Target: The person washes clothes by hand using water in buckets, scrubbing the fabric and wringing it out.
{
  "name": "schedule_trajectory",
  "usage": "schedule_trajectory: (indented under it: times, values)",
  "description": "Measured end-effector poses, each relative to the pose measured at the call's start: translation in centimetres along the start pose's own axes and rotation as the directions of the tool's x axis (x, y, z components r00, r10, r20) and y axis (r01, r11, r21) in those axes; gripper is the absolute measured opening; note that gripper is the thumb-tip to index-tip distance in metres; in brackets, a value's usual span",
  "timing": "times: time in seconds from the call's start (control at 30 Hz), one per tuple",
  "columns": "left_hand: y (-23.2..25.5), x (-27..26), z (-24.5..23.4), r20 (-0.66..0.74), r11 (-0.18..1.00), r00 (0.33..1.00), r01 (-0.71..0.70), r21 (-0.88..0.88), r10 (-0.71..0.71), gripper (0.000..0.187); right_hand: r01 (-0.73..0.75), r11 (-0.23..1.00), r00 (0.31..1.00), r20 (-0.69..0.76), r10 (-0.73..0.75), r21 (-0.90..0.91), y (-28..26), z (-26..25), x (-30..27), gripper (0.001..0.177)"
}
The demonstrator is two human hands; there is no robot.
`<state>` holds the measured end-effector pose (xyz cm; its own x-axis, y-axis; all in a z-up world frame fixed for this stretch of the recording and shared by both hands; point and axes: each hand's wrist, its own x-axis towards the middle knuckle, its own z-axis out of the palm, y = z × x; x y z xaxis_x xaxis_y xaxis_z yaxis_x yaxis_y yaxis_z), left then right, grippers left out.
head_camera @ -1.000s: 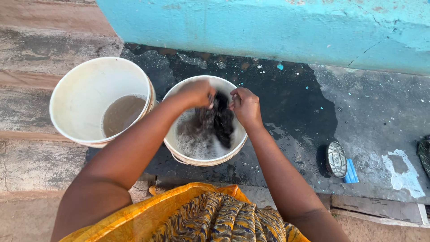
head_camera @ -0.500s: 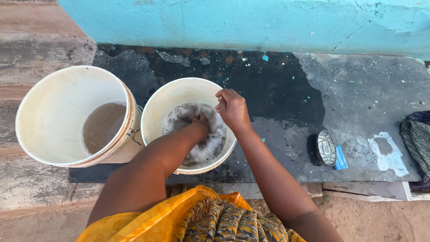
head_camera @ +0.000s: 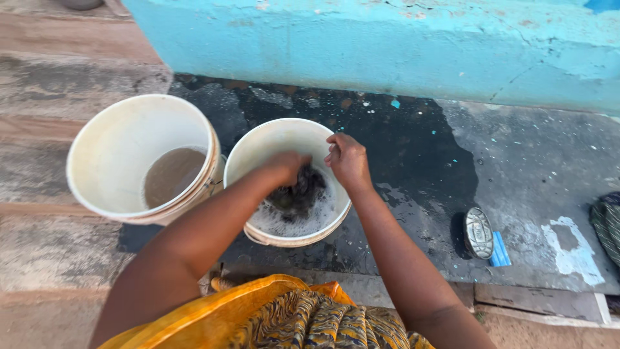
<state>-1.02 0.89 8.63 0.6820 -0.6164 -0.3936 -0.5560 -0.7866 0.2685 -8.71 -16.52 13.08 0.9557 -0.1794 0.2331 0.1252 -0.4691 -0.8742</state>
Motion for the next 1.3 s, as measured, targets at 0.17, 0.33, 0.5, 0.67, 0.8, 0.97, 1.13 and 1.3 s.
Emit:
schedule_trajectory:
  times: [0.17,0.33,0.5,0.67,0.8,0.97,1.13,1.3]
  values:
    - [1.1,-7.6,-7.2,-0.367,0.957,0.930,-0.086,-0.278,-0.023,0.061,-0.040,0.999,0.999,0.024,0.039,0.028,1.2,0.3,0.8,0.019]
    - [2.4,-12.8,-13.3,-0.627,0.776,0.762,-0.296,-0.557,-0.160,0.044,-0.044,0.996,0.999,0.011,0.043,0.083,0.4,0.1,0.7,0.016]
    - [2.5,-16.1,-18.5,-0.781,0.514,0.563,-0.601,-0.612,-0.271,0.052,-0.068,0.985,0.998,0.009,0.068,0.159,0.2,0.0,0.8,0.020]
    - [2.0,-17.0,-20.6,-0.679,0.110,0.611,-0.705,-0.700,-0.406,0.058,-0.088,0.926,0.990,-0.071,0.122,0.366,-0.8,-0.3,-0.4,0.035]
    - [1.9,-16.4,-19.6,-0.694,0.057,0.626,-0.726,-0.685,-0.357,0.061,-0.006,0.893,0.987,-0.138,0.076,0.450,-1.2,1.8,-2.9,0.074]
    - [2.5,-15.3,-17.2,-0.602,-0.008,0.735,-0.636,-0.772,-0.312,0.061,0.260,0.951,0.948,-0.140,-0.284,-0.168,-2.9,6.1,-4.7,0.113]
    - [3.1,-14.6,-14.4,-0.604,-0.120,0.771,-0.632,-0.766,-0.203,0.060,-0.149,0.985,0.983,-0.099,0.157,0.081,-4.0,7.2,-4.5,0.082]
    - [0.8,-11.9,-12.4,-0.447,-0.240,0.857,-0.505,-0.829,-0.256,0.061,-0.104,0.801,0.915,-0.259,0.309,0.590,-4.2,6.1,-5.5,0.064]
